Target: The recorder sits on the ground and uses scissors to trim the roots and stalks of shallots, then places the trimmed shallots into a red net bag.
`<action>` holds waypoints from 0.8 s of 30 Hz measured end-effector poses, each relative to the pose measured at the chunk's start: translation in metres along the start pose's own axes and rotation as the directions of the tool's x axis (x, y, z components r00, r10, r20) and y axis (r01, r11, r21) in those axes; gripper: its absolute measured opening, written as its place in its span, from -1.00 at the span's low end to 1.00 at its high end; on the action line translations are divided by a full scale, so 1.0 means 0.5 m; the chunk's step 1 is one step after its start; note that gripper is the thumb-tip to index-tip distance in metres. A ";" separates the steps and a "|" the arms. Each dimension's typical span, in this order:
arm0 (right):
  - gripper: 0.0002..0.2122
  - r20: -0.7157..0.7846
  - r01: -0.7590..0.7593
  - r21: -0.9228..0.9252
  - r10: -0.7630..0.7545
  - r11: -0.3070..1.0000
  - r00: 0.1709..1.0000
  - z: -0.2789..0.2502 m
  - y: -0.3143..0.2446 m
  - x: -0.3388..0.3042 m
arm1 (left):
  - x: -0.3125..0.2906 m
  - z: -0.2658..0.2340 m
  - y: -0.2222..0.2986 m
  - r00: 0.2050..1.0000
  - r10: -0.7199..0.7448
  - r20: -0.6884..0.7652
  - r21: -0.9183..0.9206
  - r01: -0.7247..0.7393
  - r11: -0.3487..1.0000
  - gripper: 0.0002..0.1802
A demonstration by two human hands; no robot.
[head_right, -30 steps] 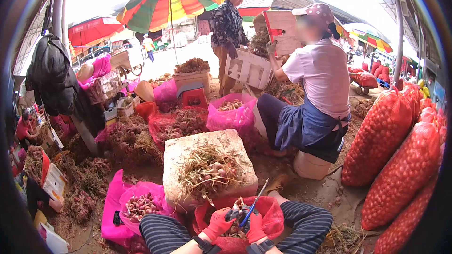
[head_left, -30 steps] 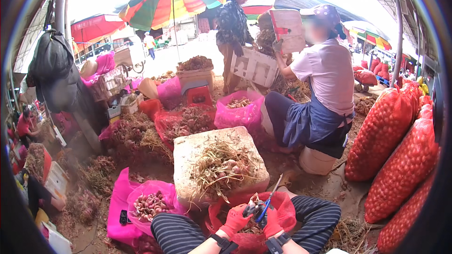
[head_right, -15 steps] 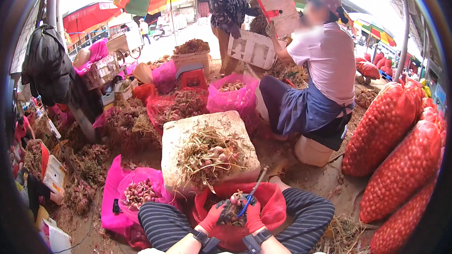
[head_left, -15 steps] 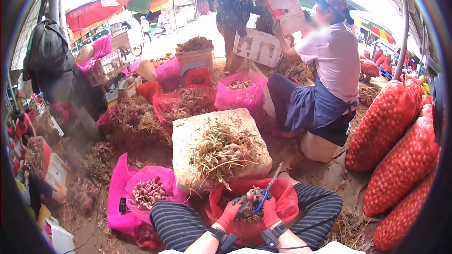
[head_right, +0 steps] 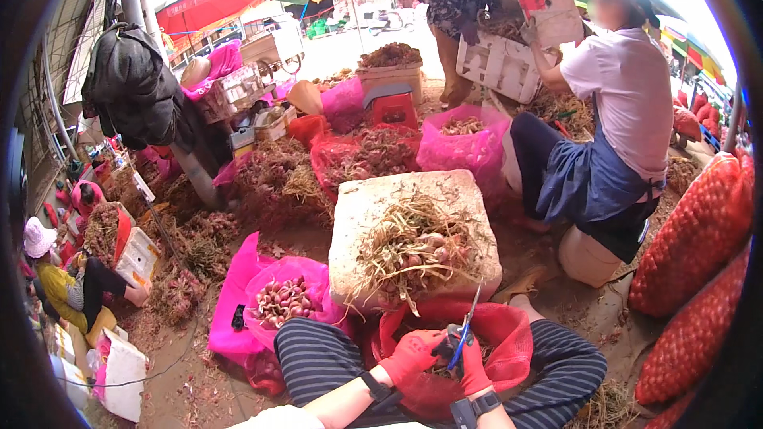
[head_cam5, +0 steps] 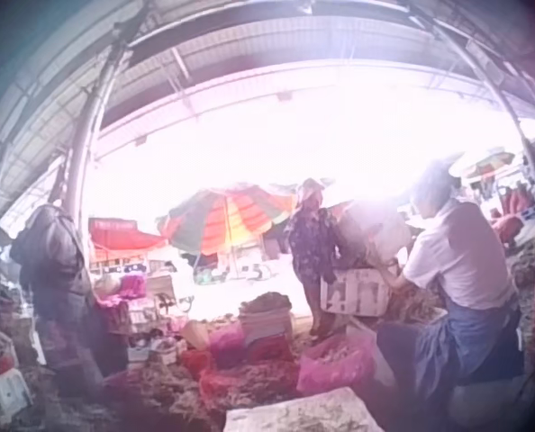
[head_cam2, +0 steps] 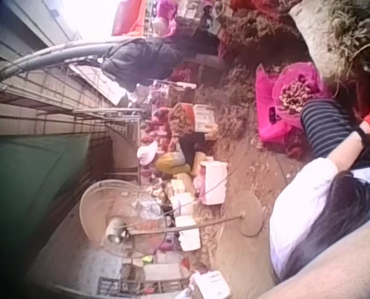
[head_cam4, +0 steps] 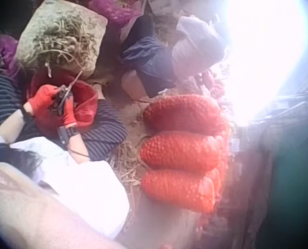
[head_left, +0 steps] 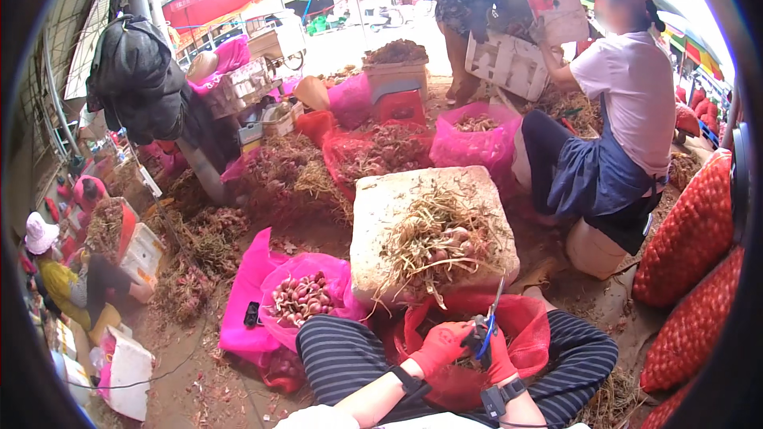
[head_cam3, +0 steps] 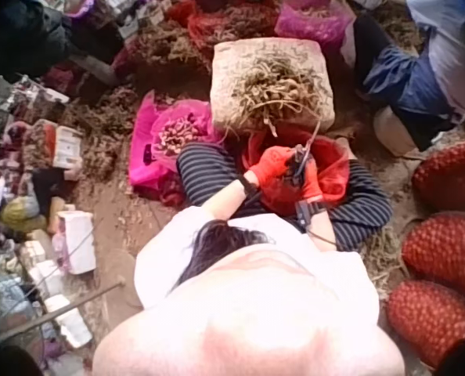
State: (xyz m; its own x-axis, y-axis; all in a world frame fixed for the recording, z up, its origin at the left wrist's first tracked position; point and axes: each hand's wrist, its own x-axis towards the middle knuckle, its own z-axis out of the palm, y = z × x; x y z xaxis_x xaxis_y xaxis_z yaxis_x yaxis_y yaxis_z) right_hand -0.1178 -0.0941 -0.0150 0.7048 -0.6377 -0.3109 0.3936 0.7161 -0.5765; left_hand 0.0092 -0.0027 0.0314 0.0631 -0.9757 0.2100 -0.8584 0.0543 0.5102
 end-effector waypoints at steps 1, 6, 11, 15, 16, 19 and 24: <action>-0.86 -0.019 0.011 -0.198 -0.016 0.980 1.000 0.000 -0.006 -0.003 | -0.002 0.000 0.005 1.000 -0.014 0.004 0.001 0.014 1.000 -0.45; -0.88 -0.136 0.127 -0.020 -0.129 0.992 0.982 0.010 0.012 -0.019 | -0.009 0.049 0.032 0.934 -0.322 -0.155 -0.680 0.136 0.721 -0.83; -0.90 -0.089 0.269 0.162 -0.257 0.949 0.962 0.041 -0.017 -0.013 | -0.018 0.121 -0.058 0.896 -0.445 0.020 -0.983 -0.063 -0.171 -0.83; -0.88 0.132 0.274 -0.209 -0.251 0.939 0.959 0.038 -0.038 -0.013 | -0.007 0.092 -0.078 0.756 -0.649 0.088 -0.892 0.350 0.287 -0.89; -0.89 0.159 0.383 -0.479 -0.352 0.790 0.923 0.016 -0.036 -0.016 | -0.002 0.092 -0.073 0.731 -0.682 0.002 -0.774 0.433 0.461 -0.81; -0.83 0.036 0.278 -0.543 -0.309 0.792 0.950 0.011 -0.060 -0.024 | -0.012 0.086 -0.079 0.754 -0.651 -0.089 -0.433 0.559 0.707 -0.55; -0.81 -0.018 0.230 -0.461 -0.268 0.857 0.963 -0.005 -0.089 -0.037 | -0.025 0.048 -0.044 0.847 -0.526 -0.077 -0.016 0.526 0.850 -0.18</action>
State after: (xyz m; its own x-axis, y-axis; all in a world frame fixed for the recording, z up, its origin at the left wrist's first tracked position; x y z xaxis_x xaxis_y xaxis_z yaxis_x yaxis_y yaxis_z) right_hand -0.1497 -0.1148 0.0143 0.5625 -0.8115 -0.1583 0.2272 0.3359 -0.9141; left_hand 0.0149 0.0034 -0.0024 0.5440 -0.8387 -0.0260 -0.6883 -0.4637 0.5578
